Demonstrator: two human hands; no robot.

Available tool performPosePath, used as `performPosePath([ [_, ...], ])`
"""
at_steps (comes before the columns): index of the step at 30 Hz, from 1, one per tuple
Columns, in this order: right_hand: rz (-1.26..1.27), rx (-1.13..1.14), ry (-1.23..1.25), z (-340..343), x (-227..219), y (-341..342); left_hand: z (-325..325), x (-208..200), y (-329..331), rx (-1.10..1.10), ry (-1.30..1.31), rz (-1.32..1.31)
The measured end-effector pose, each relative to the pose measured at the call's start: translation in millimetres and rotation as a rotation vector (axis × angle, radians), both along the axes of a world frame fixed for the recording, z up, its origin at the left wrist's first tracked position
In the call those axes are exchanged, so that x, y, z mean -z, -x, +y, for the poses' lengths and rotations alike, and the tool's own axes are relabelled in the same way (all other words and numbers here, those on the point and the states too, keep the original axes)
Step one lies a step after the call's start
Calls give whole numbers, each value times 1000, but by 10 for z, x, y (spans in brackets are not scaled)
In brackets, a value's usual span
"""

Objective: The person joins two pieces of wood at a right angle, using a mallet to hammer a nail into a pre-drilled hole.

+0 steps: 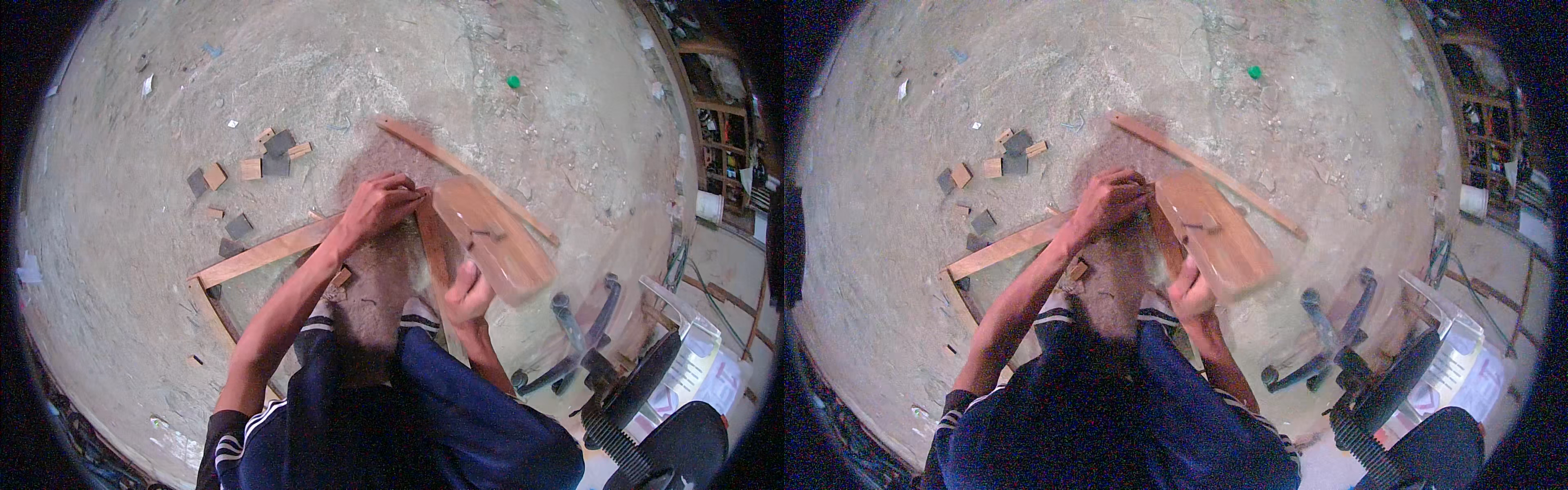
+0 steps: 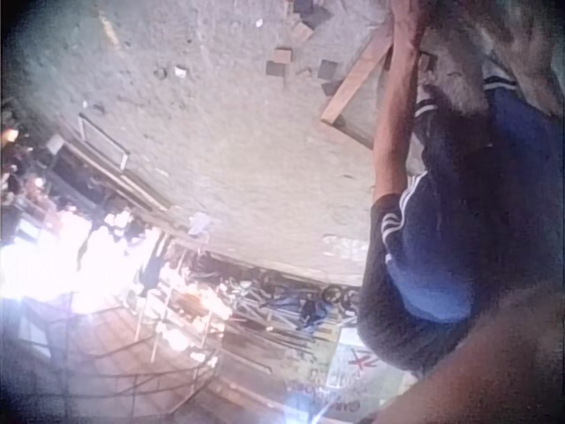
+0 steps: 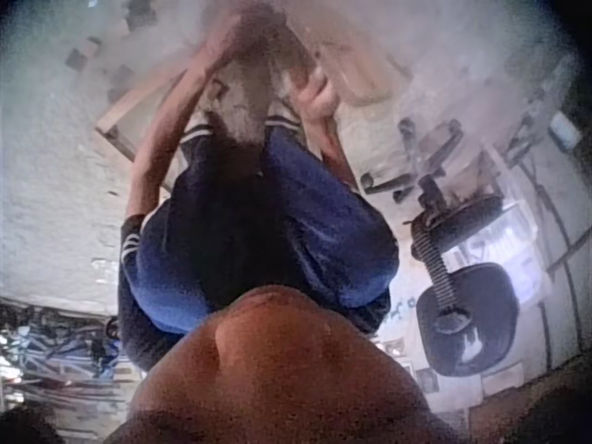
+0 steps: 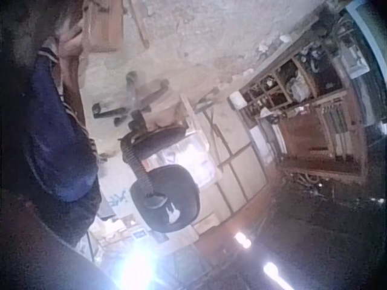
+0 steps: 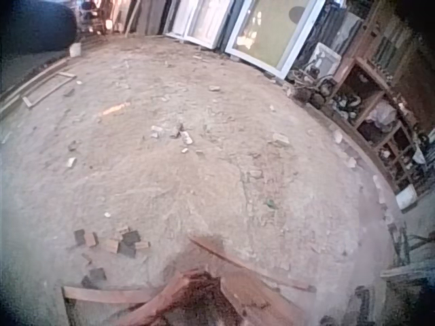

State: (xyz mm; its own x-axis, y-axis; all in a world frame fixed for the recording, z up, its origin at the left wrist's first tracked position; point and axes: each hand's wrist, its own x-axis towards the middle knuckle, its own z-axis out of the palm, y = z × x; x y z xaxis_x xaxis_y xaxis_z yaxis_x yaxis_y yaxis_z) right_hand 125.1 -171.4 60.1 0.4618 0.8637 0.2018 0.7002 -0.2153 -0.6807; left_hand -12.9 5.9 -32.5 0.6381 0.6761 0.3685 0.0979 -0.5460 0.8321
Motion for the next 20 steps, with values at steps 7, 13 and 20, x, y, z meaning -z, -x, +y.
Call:
performPosePath([
  [7,68,-22,-9,-182,117,9,-20,46,-22,-6,14,20],
  [13,-58,-55,-25,-74,65,89,-5,10,-15,-4,13,11],
  [20,-193,-135,59,-184,60,38,11,50,-6,15,11,14],
])
